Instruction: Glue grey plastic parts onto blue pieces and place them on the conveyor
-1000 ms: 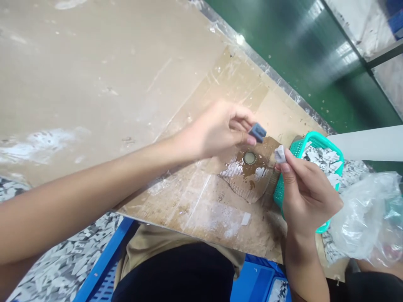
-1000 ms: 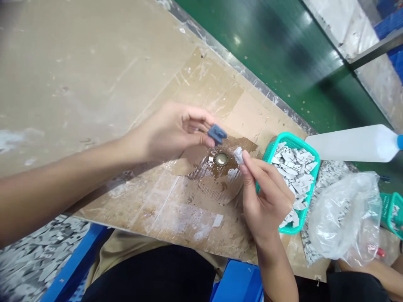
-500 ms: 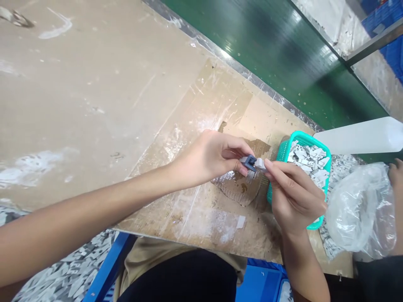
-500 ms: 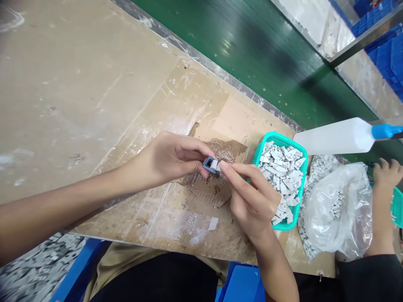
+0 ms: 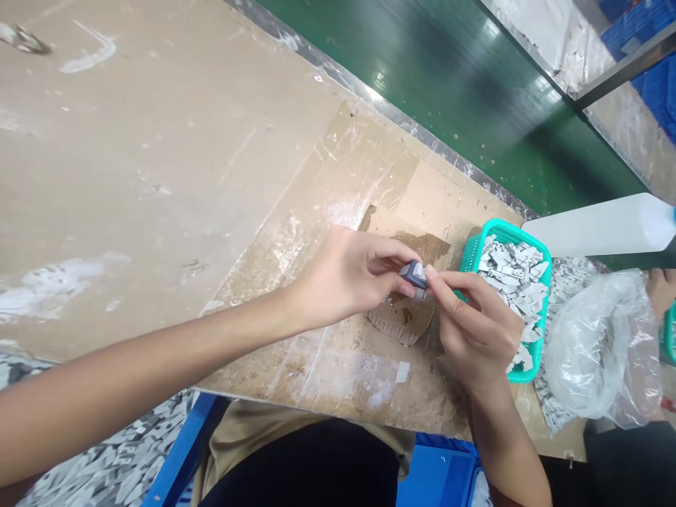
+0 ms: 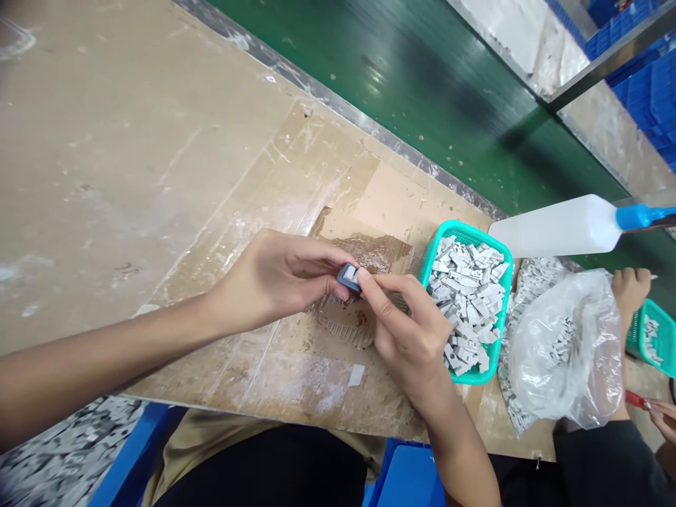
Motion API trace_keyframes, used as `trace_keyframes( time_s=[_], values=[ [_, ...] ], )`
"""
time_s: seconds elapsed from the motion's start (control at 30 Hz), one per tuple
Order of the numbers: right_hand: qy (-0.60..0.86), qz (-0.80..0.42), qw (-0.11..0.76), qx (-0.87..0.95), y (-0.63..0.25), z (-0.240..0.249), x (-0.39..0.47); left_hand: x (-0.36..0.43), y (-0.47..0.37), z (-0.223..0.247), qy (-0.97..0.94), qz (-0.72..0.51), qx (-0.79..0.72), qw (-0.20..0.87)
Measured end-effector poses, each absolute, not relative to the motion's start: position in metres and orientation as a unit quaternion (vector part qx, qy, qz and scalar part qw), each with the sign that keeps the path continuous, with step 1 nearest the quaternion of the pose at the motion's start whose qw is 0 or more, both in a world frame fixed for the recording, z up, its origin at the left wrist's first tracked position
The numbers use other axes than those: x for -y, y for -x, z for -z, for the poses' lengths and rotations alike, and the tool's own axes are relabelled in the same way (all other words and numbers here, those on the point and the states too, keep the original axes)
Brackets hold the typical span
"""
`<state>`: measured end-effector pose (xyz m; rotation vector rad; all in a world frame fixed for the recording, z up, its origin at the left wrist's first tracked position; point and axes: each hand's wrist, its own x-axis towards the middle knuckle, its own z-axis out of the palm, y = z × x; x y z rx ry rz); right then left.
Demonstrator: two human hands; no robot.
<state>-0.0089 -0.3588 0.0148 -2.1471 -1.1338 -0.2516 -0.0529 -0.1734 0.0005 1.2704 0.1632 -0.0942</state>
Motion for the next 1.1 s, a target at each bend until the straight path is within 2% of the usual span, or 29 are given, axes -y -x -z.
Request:
trace_keyframes(
  time_s=[0.1,0.47,0.57,0.67,0.73,0.8,0.97,1.1],
  values=[
    [0.829,0.066,0.332,0.445,0.009,-0.016,0.358,0.176,0.055,-0.002,-0.602,0.028,-0.081,0.794],
    [0.805,-0.031,0.389,0.447,0.003,-0.013,0.355,0.170,0.050,0.002,-0.673,0.059,-0.070,0.734],
    [0.811,-0.043,0.424,0.400,0.003,-0.016,0.356,0.167,0.048,-0.003,-0.620,0.075,-0.096,0.775],
    [0.818,0.018,0.485,0.309,0.000,-0.026,0.361,0.159,0.046,-0.009,-0.488,0.085,-0.137,0.858],
    [0.831,0.062,0.494,0.248,-0.006,-0.036,0.367,0.153,0.044,-0.012,-0.417,0.087,-0.163,0.890],
    [0.861,0.069,0.451,0.225,-0.013,-0.046,0.373,0.147,0.041,-0.014,-0.370,0.071,-0.192,0.906],
    [0.925,0.062,0.257,0.273,-0.032,-0.058,0.388,0.144,0.037,-0.024,-0.301,0.048,-0.251,0.919],
    [0.927,0.132,0.235,0.261,-0.037,-0.045,0.398,0.149,0.034,-0.033,-0.289,0.056,-0.290,0.911]
  ],
)
